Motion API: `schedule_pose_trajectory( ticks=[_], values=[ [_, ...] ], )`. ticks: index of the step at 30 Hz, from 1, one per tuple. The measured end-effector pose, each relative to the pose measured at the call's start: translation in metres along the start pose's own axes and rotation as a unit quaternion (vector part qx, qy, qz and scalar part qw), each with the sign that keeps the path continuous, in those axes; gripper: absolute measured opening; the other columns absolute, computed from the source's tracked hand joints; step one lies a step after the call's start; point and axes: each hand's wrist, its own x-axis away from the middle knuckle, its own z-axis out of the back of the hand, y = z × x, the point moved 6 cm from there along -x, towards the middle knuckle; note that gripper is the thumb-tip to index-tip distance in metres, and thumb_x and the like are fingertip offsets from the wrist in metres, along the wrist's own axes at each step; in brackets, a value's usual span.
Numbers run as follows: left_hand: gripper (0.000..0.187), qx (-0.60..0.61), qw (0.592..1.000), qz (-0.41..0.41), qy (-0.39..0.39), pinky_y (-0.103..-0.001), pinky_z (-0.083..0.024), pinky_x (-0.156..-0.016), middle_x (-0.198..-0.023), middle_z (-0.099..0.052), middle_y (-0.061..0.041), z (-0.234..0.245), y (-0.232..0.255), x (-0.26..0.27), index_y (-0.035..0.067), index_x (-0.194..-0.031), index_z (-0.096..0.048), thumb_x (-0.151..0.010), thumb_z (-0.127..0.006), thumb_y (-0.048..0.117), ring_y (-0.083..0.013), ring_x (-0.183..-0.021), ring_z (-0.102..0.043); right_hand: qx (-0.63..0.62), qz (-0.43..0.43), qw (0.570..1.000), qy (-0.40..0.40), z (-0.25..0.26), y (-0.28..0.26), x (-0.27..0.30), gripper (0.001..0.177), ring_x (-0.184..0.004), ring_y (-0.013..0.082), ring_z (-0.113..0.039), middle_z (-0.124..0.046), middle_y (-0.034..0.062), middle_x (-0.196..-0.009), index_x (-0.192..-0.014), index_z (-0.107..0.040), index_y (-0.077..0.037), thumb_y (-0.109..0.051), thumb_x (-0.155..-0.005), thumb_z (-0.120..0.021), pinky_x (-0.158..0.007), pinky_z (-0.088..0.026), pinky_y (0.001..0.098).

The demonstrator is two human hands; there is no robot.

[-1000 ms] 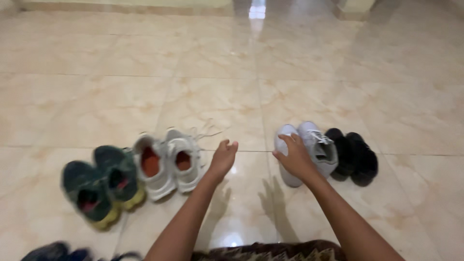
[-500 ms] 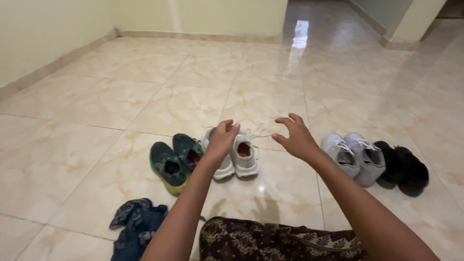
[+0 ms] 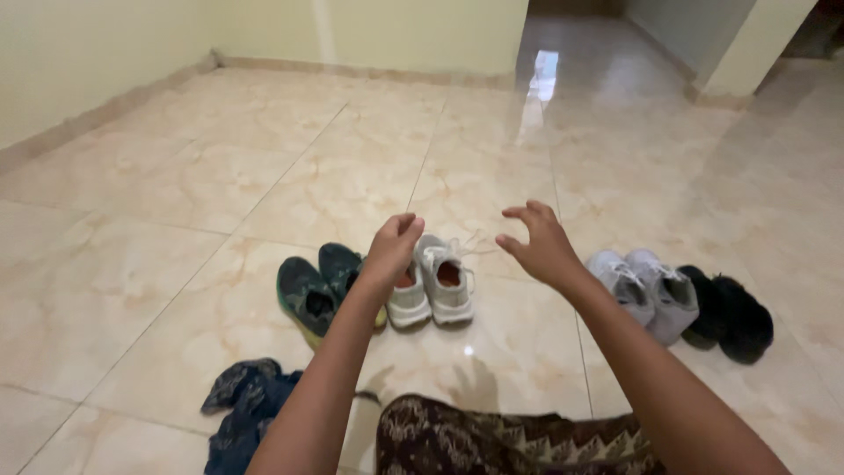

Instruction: The person sits on the floor and laces a white sneaker, then moves to a second white sneaker and laces it. The person threads the laces through the eyelets and ties them into a bow.

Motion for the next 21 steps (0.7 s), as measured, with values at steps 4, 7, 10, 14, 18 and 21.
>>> schedule_pose_trajectory(
  ticks=[4,7,10,14,18,21],
  values=[
    [0.056,0.019,1.0,-0.006,-0.009,-0.034,-0.048,-0.105,-0.136,-0.066,-0.017,-0.013,-0.001,-0.017,0.0,-0.137,-0.057,-0.096,-0.061,0.038,-0.025,-0.127,-0.063,-0.012,-0.024,1.0,-0.009,0.004,0.017,0.001,0.05,-0.141,0.0388,-0.043,-0.045,0.0248,-0.15,-0.128,-0.067,-0.012,-0.034,-0.085,-0.078,-0.109,-0.04,0.0447],
    [0.055,0.0,1.0,-0.004,-0.009,-0.034,-0.048,-0.104,-0.135,-0.067,-0.015,-0.023,-0.007,-0.028,0.001,-0.137,-0.059,-0.097,-0.06,0.038,-0.0242,-0.126,-0.063,-0.011,-0.027,0.999,-0.014,0.004,0.035,0.001,0.049,-0.138,0.0382,-0.046,-0.048,0.0243,-0.148,-0.128,-0.067,-0.011,-0.033,-0.086,-0.077,-0.109,-0.041,0.0444],
    [0.053,-0.022,0.999,0.035,-0.009,-0.034,-0.048,-0.102,-0.134,-0.067,-0.013,-0.033,-0.023,-0.038,0.003,-0.136,-0.06,-0.096,-0.059,0.038,-0.0234,-0.124,-0.063,-0.011,-0.023,0.999,-0.029,-0.005,0.053,-0.004,0.046,-0.136,0.0358,-0.05,-0.055,0.0215,-0.143,-0.126,-0.068,-0.01,-0.033,-0.086,-0.076,-0.109,-0.042,0.0437],
    [0.052,-0.002,0.999,0.039,-0.023,-0.033,-0.048,-0.102,-0.133,-0.068,-0.014,-0.043,-0.054,-0.059,0.001,-0.134,-0.06,-0.096,-0.059,0.037,-0.0224,-0.123,-0.064,-0.001,-0.032,0.998,-0.057,-0.039,0.086,-0.016,0.045,-0.132,0.0331,-0.054,-0.062,0.0172,-0.136,-0.124,-0.07,-0.009,-0.033,-0.087,-0.076,-0.108,-0.044,0.0428],
    [0.049,-0.019,0.998,0.062,-0.003,-0.034,-0.049,-0.099,-0.127,-0.071,-0.015,-0.049,-0.108,-0.084,0.0,-0.129,-0.065,-0.096,-0.06,0.037,-0.0233,-0.118,-0.067,-0.011,-0.035,0.995,-0.095,-0.089,0.127,-0.023,0.043,-0.128,0.0321,-0.058,-0.065,0.0154,-0.133,-0.122,-0.07,-0.007,-0.032,-0.087,-0.075,-0.108,-0.045,0.041],
    [0.047,-0.033,0.996,0.077,0.007,-0.035,-0.051,-0.098,-0.123,-0.073,-0.016,-0.061,-0.152,-0.104,0.0,-0.125,-0.067,-0.095,-0.062,0.035,-0.0249,-0.114,-0.069,-0.042,-0.07,0.987,-0.14,-0.137,0.159,-0.024,0.043,-0.126,0.0314,-0.058,-0.063,0.0156,-0.134,-0.122,-0.069,-0.008,-0.031,-0.086,-0.075,-0.106,-0.045,0.0405]
  ],
)
